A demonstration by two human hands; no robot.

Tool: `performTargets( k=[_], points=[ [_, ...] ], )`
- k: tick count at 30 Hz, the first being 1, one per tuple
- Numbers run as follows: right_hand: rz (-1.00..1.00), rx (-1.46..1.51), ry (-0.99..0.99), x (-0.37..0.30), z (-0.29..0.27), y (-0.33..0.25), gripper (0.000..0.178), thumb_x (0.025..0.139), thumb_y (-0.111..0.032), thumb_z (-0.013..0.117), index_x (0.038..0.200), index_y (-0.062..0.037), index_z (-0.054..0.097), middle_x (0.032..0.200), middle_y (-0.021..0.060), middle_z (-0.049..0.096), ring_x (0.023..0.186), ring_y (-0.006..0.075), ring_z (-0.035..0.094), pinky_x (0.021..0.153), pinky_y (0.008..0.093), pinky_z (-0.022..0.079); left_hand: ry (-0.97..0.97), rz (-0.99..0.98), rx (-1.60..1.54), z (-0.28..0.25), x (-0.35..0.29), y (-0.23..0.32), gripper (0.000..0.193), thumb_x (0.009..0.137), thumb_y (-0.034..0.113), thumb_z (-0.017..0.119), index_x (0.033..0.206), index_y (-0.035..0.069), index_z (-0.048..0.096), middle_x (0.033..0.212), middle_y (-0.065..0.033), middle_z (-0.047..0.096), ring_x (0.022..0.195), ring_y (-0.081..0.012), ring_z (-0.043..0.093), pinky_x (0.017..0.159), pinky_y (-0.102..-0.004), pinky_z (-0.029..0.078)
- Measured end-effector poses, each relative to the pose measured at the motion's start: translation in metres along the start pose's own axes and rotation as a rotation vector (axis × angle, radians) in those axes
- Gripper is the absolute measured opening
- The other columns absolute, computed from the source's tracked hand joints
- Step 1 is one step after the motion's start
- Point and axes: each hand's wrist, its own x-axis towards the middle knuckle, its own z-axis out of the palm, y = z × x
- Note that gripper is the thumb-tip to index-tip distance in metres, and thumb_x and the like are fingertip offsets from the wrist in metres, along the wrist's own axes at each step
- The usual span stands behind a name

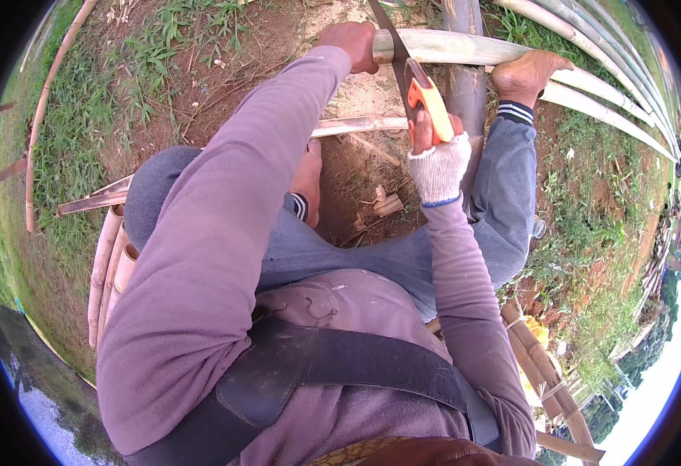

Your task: The person sits on the ground and uses a hand saw to cut long bamboo poles into shorter sections. They repeatedly position a pole, saw through it, and move the cut piece aside.

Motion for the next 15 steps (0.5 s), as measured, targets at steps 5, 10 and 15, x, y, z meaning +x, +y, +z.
performTargets(
  k=[5,10,15],
  points=[
    [0.038,-0.005,-0.026,0.023,0.011,-0.015,0.025,0.105,-0.021,0.073,0.104,0.0035,0.067,0.076,0.0116,0.070,0.070,0.0200,0.069,0.064,0.0349,0.054,0.028,-0.020,0.013,-0.003,0.010,-0.012,0.063,0.077,0.042,0.088,0.129,0.010,0.070,0.118,-0.0155,0.079,0.108,-0.0344,0.077,0.096,-0.0467,0.061],
    [0.159,0.072,-0.100,-0.116,-0.090,-0.003,0.022,0.100,-0.017,0.074,0.106,0.0016,0.064,0.087,0.0124,0.069,0.068,0.0251,0.067,0.065,0.0387,0.053,-0.008,-0.033,-0.015,-0.006,-0.002,-0.017,0.062,0.078,0.041,0.088,0.123,0.004,0.068,0.116,-0.0189,0.077,0.110,-0.0368,0.075,0.097,-0.0482,0.060],
    [-0.046,0.030,-0.019,-0.077,-0.050,0.015,0.023,0.101,-0.018,0.073,0.107,0.0014,0.064,0.086,0.0136,0.073,0.073,0.0223,0.071,0.066,0.0375,0.054,0.020,-0.020,-0.007,-0.005,0.006,-0.008,0.061,0.077,0.040,0.088,0.122,0.004,0.068,0.115,-0.0176,0.077,0.108,-0.0368,0.076,0.095,-0.0484,0.060]
  ],
)
